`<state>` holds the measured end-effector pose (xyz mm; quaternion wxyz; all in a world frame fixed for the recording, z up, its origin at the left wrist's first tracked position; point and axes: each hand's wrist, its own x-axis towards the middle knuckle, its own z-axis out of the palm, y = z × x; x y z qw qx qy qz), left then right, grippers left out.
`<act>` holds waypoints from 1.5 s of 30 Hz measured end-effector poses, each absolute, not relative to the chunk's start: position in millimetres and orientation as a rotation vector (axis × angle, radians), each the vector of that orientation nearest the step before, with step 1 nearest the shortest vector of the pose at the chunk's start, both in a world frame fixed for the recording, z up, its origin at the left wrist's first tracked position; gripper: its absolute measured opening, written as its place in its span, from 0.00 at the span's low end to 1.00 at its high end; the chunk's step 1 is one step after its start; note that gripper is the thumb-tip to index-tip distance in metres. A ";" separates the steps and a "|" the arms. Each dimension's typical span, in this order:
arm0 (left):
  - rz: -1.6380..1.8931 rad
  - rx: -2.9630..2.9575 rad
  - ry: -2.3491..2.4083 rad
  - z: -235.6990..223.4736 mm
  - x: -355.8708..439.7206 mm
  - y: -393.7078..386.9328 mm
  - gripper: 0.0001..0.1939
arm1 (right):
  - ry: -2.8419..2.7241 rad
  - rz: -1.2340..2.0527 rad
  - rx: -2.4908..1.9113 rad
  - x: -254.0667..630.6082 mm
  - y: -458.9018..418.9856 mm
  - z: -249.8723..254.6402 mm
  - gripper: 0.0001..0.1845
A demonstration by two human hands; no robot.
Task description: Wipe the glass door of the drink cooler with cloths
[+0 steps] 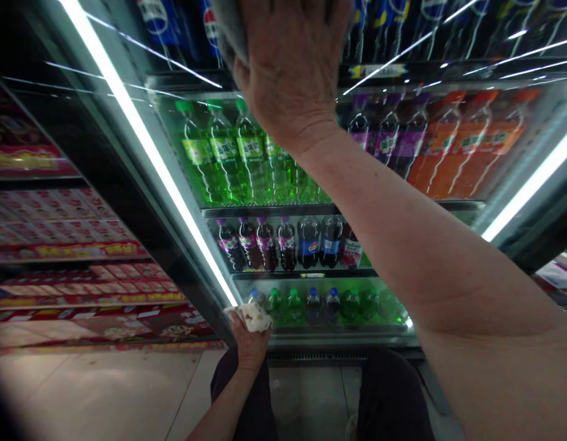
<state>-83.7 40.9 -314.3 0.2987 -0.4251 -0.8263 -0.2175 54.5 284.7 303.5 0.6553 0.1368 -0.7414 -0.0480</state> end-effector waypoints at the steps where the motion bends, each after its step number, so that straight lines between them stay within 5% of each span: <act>1: -0.553 -1.134 -2.182 -312.4 -83.6 40.5 0.44 | -1.691 -0.241 0.187 48.1 277.2 295.0 0.34; 9: -0.578 -1.167 -2.112 -299.6 -84.6 40.3 0.37 | -2.269 -0.763 0.363 16.3 221.2 175.0 0.20; 15: -0.634 -1.182 -2.152 -312.1 -91.3 39.7 0.38 | -2.412 -0.852 0.390 44.6 241.0 157.3 0.31; 24: -0.601 -1.164 -2.263 -304.3 -86.1 37.3 0.41 | -2.209 -0.615 0.301 113.8 299.6 128.5 0.37; 38: -0.690 -1.150 -2.283 -316.5 -94.0 38.0 0.37 | -2.236 -0.422 -0.147 227.0 360.5 47.8 0.12; 45: -0.687 -1.148 -2.257 -316.3 -99.1 39.4 0.44 | -2.064 0.033 -0.923 293.0 390.3 -16.4 0.25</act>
